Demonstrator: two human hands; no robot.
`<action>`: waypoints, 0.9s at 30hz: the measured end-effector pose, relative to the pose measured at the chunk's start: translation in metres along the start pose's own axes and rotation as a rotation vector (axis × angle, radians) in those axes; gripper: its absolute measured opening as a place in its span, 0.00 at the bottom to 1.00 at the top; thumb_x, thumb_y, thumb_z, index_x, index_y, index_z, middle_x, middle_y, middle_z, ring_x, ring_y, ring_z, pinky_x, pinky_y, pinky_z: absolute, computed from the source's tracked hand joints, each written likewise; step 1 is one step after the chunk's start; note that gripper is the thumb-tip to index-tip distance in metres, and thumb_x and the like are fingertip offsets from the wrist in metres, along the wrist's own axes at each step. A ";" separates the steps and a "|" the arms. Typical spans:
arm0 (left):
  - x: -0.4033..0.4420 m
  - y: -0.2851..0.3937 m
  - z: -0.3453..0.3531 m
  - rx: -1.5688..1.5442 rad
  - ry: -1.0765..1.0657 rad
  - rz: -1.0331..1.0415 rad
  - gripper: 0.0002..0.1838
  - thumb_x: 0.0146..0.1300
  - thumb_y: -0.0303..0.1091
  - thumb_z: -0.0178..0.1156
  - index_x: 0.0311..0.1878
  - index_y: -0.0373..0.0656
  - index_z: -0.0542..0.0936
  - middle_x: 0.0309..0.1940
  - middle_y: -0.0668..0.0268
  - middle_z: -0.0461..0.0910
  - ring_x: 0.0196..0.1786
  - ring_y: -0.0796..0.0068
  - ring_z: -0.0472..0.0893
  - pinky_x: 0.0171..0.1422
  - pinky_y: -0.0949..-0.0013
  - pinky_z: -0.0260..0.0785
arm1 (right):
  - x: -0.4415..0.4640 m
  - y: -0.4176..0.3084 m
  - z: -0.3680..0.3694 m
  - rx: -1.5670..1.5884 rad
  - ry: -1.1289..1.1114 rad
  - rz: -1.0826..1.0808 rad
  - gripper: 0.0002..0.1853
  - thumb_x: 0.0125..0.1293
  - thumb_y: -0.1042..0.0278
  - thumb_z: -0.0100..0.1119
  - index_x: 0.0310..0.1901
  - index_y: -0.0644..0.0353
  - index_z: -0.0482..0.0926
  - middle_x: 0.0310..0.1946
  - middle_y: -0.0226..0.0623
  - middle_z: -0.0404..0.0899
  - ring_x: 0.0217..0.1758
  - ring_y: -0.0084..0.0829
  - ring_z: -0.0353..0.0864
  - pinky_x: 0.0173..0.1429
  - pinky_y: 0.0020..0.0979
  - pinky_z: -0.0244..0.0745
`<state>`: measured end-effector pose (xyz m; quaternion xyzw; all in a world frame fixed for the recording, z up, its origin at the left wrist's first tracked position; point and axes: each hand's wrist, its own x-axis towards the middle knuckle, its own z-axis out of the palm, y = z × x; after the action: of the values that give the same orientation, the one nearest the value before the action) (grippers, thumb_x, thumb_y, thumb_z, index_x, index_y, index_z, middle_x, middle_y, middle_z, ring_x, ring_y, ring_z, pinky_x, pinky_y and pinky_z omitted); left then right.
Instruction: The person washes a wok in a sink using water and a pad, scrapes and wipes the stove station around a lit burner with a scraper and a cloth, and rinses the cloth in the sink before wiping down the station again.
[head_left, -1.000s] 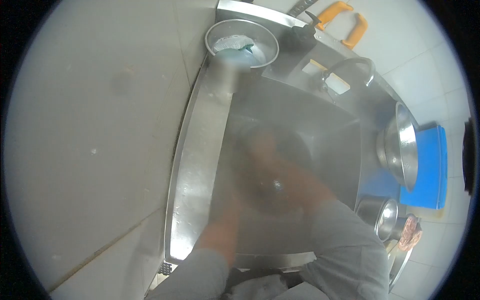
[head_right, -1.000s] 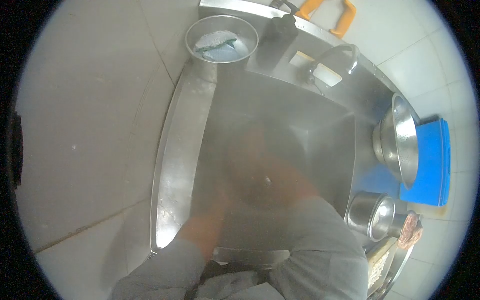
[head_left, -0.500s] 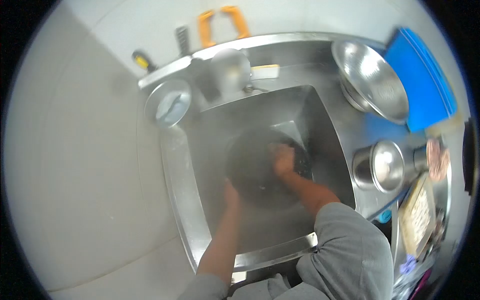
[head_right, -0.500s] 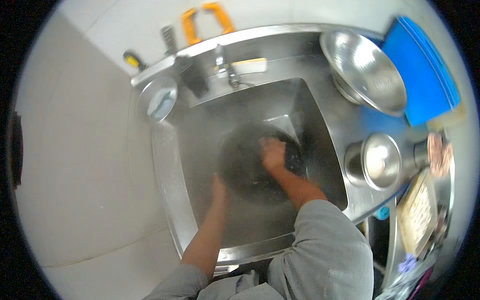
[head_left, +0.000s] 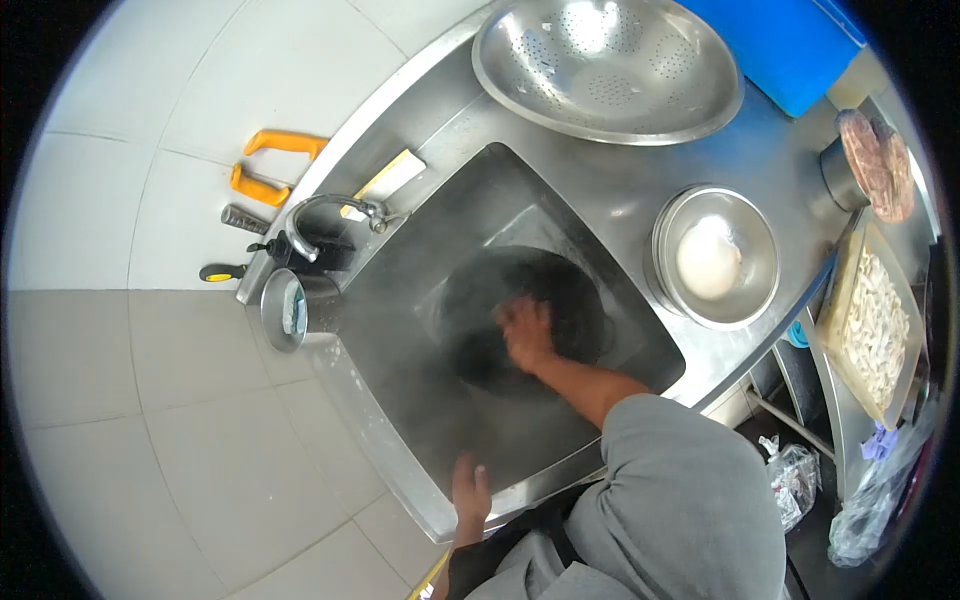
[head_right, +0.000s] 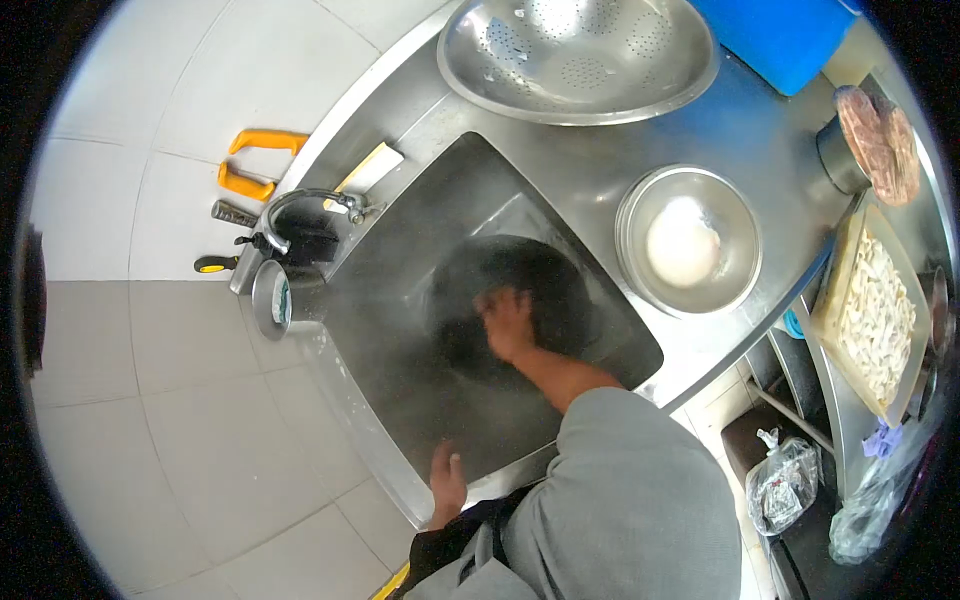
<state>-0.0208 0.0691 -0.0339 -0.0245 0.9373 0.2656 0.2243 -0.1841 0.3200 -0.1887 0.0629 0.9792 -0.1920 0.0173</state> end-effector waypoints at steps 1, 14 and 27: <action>0.004 0.000 0.001 -0.002 0.012 -0.035 0.30 0.67 0.48 0.48 0.65 0.35 0.68 0.67 0.48 0.64 0.70 0.50 0.62 0.74 0.56 0.52 | -0.002 -0.005 0.010 -0.027 0.088 -0.390 0.24 0.67 0.60 0.46 0.65 0.45 0.66 0.66 0.39 0.63 0.69 0.44 0.59 0.68 0.59 0.52; 0.006 0.009 0.008 -0.006 0.294 0.083 0.33 0.64 0.55 0.52 0.59 0.33 0.72 0.66 0.49 0.65 0.68 0.48 0.65 0.70 0.54 0.57 | 0.157 0.066 0.012 0.271 -0.402 0.630 0.20 0.66 0.60 0.47 0.55 0.57 0.77 0.60 0.41 0.72 0.64 0.42 0.71 0.63 0.42 0.69; 0.008 0.001 0.007 -0.096 0.377 0.173 0.34 0.65 0.56 0.49 0.58 0.31 0.72 0.66 0.43 0.62 0.69 0.45 0.62 0.68 0.52 0.60 | 0.155 0.124 0.071 0.317 -0.146 0.555 0.27 0.72 0.50 0.38 0.65 0.56 0.68 0.68 0.45 0.63 0.72 0.45 0.60 0.73 0.44 0.54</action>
<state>-0.0252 0.0742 -0.0424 -0.0040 0.9475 0.3192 0.0201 -0.3206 0.4249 -0.3101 0.3156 0.8787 -0.3341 0.1294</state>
